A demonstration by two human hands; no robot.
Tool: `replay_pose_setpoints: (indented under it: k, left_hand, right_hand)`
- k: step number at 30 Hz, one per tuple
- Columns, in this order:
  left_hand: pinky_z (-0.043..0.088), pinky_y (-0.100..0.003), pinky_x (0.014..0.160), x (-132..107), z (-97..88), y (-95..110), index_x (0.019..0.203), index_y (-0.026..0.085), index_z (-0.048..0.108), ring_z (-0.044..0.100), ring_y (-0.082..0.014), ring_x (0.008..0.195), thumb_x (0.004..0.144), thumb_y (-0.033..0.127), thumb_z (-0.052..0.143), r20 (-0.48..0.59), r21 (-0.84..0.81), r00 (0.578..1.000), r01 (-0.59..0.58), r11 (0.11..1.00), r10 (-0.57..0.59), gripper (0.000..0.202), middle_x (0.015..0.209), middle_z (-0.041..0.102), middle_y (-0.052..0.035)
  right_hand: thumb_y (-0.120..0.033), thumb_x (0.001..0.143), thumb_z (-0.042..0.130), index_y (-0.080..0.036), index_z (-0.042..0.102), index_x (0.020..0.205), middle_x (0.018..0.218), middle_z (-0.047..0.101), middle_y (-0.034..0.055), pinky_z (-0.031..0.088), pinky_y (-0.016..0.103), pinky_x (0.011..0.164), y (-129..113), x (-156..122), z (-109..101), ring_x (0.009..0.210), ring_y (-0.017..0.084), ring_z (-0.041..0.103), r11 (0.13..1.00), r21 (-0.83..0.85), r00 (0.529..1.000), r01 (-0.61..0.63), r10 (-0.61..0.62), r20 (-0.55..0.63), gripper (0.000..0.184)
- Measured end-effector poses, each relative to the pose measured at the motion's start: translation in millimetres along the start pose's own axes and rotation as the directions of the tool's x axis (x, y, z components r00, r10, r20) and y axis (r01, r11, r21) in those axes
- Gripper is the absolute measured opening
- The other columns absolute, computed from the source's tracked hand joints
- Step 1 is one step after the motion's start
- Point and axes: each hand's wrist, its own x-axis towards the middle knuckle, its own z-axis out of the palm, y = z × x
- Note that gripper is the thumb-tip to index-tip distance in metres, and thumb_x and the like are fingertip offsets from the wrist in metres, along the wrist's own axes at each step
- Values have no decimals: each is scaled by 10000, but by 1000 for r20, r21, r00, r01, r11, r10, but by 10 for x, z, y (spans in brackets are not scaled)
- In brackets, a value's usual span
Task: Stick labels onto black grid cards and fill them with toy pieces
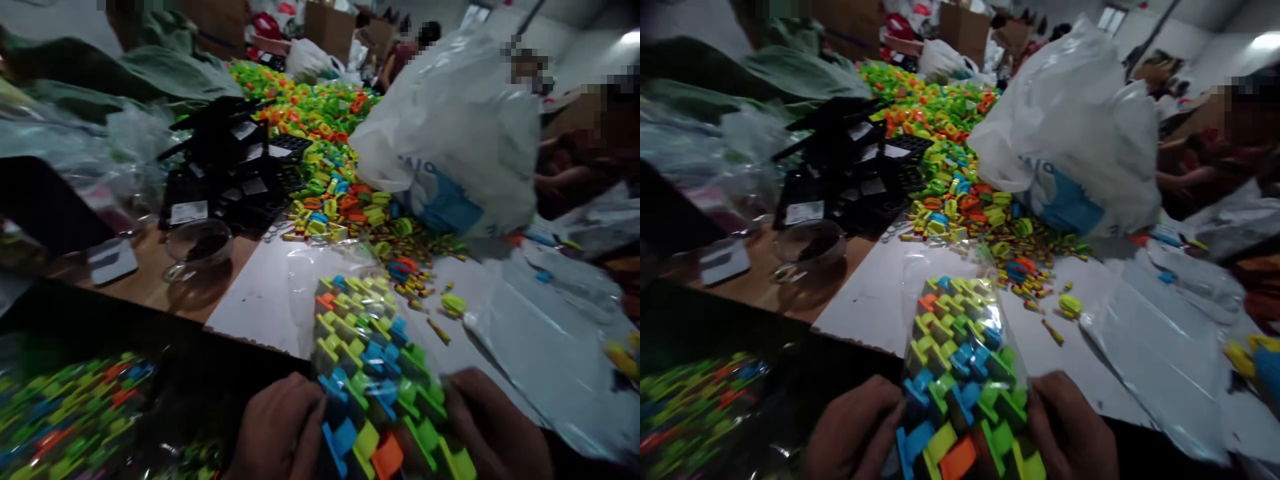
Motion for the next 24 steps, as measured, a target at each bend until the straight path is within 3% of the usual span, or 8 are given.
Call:
replay_pose_setpoints:
  k: [5, 10, 13, 15, 17, 19, 21, 24]
  left_hand:
    - [392, -216, 556, 558, -367, 106, 845, 211, 525, 528, -97, 584, 896, 169, 468, 12, 20, 1000, -22, 1000, 22, 87, 669, 520, 37]
    - [336, -237, 521, 1004, -627, 150, 807, 201, 547, 478, -92, 552, 873, 212, 518, -19, 157, 984, -173, 972, 178, 73, 671, 522, 38]
    - [338, -250, 536, 1135, -659, 261, 797, 198, 569, 482, -98, 572, 864, 227, 541, -43, 153, 981, -179, 972, 187, 78, 673, 535, 37]
    - [355, -255, 560, 1174, -639, 416, 793, 203, 584, 505, -109, 614, 864, 237, 559, -147, 49, 981, -117, 992, 123, 83, 691, 550, 33]
    - [362, -263, 576, 1197, -603, 607, 808, 209, 589, 515, -120, 648, 877, 223, 554, -334, -108, 942, -8, 994, -29, 79, 706, 547, 29]
    - [360, -260, 566, 1231, -565, 771, 826, 211, 580, 499, -115, 631, 894, 199, 539, -431, -253, 892, 28, 967, -139, 80, 687, 523, 33]
    - [371, -244, 548, 1295, -534, 866, 824, 208, 566, 481, -102, 596, 905, 219, 542, -373, -330, 924, -48, 943, -84, 85, 663, 504, 39]
    - [419, -227, 581, 1435, -499, 907, 811, 195, 553, 494, -95, 609, 919, 260, 533, -238, -370, 970, -134, 919, 46, 127, 683, 506, 34]
  right_hand:
    - [-226, 902, 508, -200, 574, 780, 673, 541, -7, 437, 214, 556, -123, 553, -371, 600, 106, 518, 974, -51, 968, 220, -212, 137, 141]
    - [-246, 919, 497, -182, 578, 821, 655, 511, -26, 413, 194, 468, -277, 858, -587, 504, 76, 485, 980, 181, 967, 84, -124, 221, 142]
    - [-214, 896, 530, -181, 582, 821, 617, 489, -46, 408, 179, 434, -381, 940, -648, 463, 65, 487, 964, 251, 982, 88, -127, 141, 97]
    - [-198, 884, 555, -185, 590, 833, 610, 499, -47, 414, 183, 437, -466, 957, -704, 468, 69, 494, 953, 264, 987, 152, -162, 20, 64]
    - [-178, 878, 572, -197, 597, 879, 629, 518, -41, 436, 202, 468, -548, 956, -772, 505, 84, 517, 933, 275, 972, 232, -214, -97, 32]
    - [-157, 871, 575, -210, 599, 935, 708, 546, -23, 468, 230, 524, -611, 959, -831, 574, 102, 543, 906, 272, 944, 325, -293, -151, 86]
    - [-164, 861, 584, -213, 612, 968, 814, 569, 5, 493, 252, 571, -656, 985, -855, 637, 116, 560, 877, 278, 919, 391, -360, -157, 121]
    - [-212, 832, 644, -195, 660, 918, 908, 604, 50, 524, 274, 630, -717, 1079, -786, 735, 151, 595, 856, 342, 919, 387, -331, -213, 89]
